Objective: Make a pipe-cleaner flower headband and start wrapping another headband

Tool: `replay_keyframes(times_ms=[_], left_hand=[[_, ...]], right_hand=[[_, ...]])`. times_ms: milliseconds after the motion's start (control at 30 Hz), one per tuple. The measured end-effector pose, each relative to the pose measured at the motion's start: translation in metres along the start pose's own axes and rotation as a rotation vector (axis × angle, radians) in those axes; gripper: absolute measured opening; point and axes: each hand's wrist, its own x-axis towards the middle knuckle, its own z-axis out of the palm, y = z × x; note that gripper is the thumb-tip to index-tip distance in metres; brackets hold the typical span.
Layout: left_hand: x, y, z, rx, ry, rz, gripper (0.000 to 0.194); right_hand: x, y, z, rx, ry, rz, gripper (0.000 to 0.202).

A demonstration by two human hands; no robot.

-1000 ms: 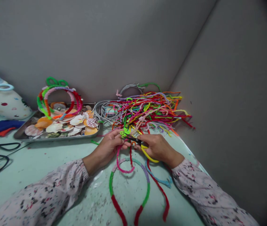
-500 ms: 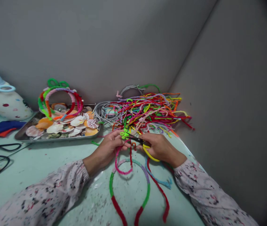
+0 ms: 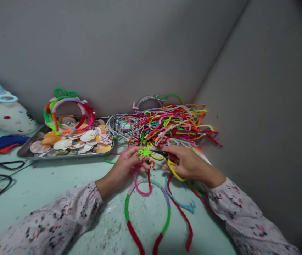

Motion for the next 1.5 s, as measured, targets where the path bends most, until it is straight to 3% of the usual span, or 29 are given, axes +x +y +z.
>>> replay_keyframes(times_ms=[67, 267, 567, 800, 933, 1167, 1500], left_hand=[[0.000, -0.001, -0.001, 0.038, 0.009, 0.018, 0.031], [0.001, -0.001, -0.001, 0.087, 0.110, 0.083, 0.030], [0.001, 0.004, -0.001, 0.181, 0.209, 0.237, 0.035], [0.003, 0.003, -0.003, 0.216, 0.212, 0.230, 0.035], [0.004, 0.002, -0.004, 0.214, 0.194, 0.231, 0.034], [0.006, 0.003, -0.005, 0.177, 0.219, 0.190, 0.034], [0.007, 0.002, -0.007, 0.216, 0.221, 0.159, 0.032]], right_hand=[[-0.003, 0.002, -0.011, -0.013, -0.053, 0.053, 0.054], [-0.024, 0.006, -0.026, 0.008, -0.325, 0.086, 0.044], [-0.030, -0.024, -0.011, -0.194, -0.396, 0.081, 0.030], [-0.012, -0.040, -0.013, -0.226, -0.207, 0.126, 0.002], [0.013, -0.047, 0.006, -0.191, -0.120, 0.028, 0.009], [0.029, -0.051, 0.040, -0.310, -0.114, -0.019, 0.017], [0.028, -0.045, 0.039, -0.265, -0.104, 0.052, 0.013]])
